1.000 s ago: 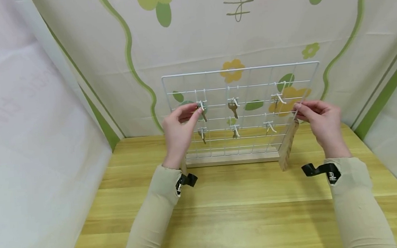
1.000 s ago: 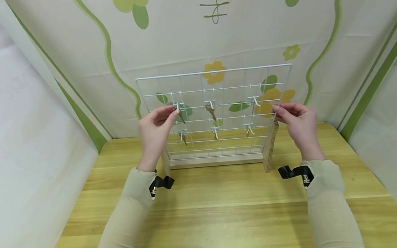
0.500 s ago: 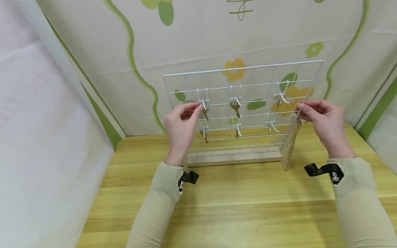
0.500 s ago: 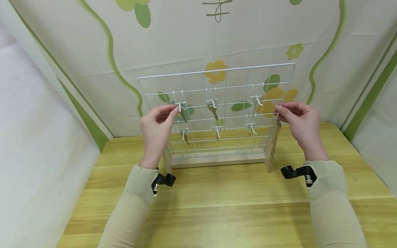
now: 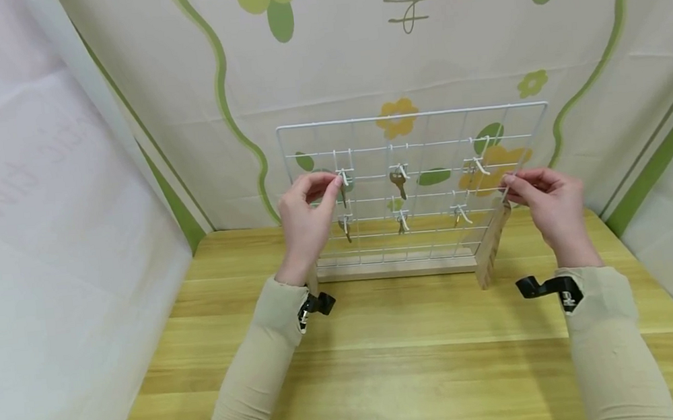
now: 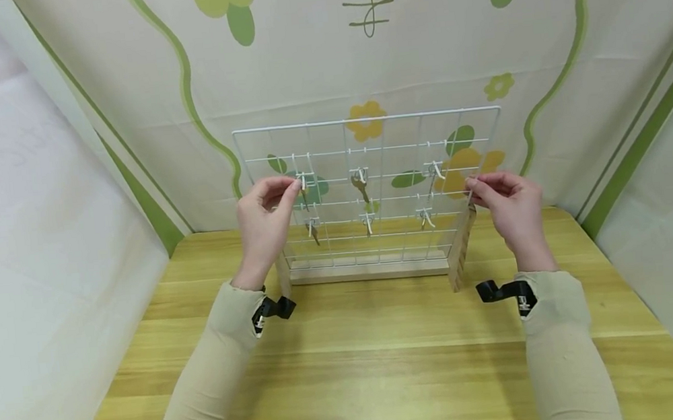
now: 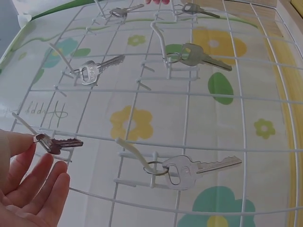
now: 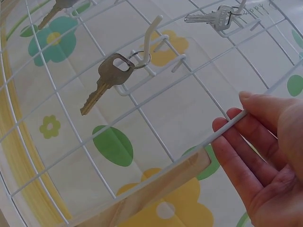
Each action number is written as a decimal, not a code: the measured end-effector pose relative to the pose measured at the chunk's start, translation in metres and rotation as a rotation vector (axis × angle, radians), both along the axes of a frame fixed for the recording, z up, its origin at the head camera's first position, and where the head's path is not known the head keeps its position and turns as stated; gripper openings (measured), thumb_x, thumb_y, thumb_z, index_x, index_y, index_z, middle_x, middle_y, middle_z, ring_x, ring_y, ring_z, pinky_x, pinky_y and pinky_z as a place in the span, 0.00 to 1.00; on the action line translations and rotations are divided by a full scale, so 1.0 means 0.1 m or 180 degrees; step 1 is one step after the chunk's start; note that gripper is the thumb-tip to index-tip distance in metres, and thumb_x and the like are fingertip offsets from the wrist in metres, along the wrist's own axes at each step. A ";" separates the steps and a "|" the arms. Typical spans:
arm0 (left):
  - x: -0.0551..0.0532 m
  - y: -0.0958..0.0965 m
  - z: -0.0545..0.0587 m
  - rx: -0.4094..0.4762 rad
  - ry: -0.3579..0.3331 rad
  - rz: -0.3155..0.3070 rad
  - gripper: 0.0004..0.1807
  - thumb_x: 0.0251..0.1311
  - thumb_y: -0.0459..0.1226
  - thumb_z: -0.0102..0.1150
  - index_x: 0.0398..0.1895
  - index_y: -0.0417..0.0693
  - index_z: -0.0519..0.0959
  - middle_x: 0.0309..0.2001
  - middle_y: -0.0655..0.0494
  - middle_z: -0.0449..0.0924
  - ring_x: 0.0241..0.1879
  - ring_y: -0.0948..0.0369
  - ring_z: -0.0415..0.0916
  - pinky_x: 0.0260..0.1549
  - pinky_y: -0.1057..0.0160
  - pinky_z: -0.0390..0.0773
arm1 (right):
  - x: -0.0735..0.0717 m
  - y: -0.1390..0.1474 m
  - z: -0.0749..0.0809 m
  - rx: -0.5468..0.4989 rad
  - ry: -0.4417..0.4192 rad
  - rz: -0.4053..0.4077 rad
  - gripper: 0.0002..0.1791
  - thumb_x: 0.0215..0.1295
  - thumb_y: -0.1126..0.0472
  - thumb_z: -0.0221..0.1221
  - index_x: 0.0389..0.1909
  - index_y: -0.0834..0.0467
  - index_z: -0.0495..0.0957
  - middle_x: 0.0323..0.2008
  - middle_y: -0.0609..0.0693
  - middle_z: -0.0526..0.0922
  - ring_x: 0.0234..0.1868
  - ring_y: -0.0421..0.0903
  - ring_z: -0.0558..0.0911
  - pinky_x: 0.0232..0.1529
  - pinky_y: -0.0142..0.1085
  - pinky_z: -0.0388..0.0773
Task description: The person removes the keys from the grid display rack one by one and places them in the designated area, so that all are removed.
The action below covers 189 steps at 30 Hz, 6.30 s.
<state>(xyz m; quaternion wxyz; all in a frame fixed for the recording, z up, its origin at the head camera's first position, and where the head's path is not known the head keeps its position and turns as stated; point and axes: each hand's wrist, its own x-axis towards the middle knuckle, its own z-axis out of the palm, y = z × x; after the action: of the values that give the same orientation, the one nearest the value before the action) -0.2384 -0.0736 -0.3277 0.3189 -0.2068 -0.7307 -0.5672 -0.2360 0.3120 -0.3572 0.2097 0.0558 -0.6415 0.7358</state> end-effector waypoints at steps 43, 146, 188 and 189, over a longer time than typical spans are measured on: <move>0.48 -0.64 -0.55 0.0176 -0.0924 -0.0578 0.05 0.68 0.33 0.66 0.41 0.38 0.83 0.37 0.49 0.85 0.36 0.53 0.84 0.39 0.55 0.84 | -0.01 0.01 0.00 0.0064 -0.0045 -0.0012 0.11 0.61 0.69 0.70 0.41 0.72 0.84 0.36 0.54 0.89 0.37 0.46 0.89 0.39 0.33 0.83; -0.03 0.70 0.02 0.0010 -0.0777 -0.0581 0.15 0.64 0.38 0.71 0.51 0.41 0.86 0.45 0.52 0.87 0.39 0.66 0.84 0.42 0.69 0.81 | -0.02 0.03 -0.02 0.0137 -0.0020 0.0039 0.10 0.63 0.71 0.69 0.42 0.72 0.83 0.36 0.54 0.88 0.36 0.46 0.89 0.39 0.34 0.82; 0.29 0.69 0.13 0.0590 -0.0282 -0.1106 0.08 0.64 0.32 0.70 0.43 0.37 0.88 0.40 0.52 0.88 0.37 0.60 0.85 0.41 0.58 0.84 | -0.02 0.02 -0.04 0.0027 0.0023 0.0064 0.10 0.63 0.71 0.69 0.41 0.75 0.82 0.36 0.56 0.89 0.37 0.47 0.89 0.39 0.35 0.82; 0.31 0.67 0.12 0.0562 -0.0290 -0.1111 0.08 0.64 0.32 0.70 0.43 0.37 0.88 0.40 0.52 0.88 0.37 0.60 0.84 0.40 0.58 0.84 | -0.02 0.02 -0.04 0.0027 0.0029 0.0062 0.11 0.62 0.72 0.69 0.41 0.75 0.82 0.36 0.56 0.89 0.36 0.47 0.89 0.39 0.35 0.82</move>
<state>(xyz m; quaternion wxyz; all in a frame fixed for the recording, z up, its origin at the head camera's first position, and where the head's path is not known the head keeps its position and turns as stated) -0.2073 -0.0062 -0.3152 0.1993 -0.2757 -0.6447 -0.6845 -0.2382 0.3144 -0.3608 0.2052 0.0664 -0.6431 0.7348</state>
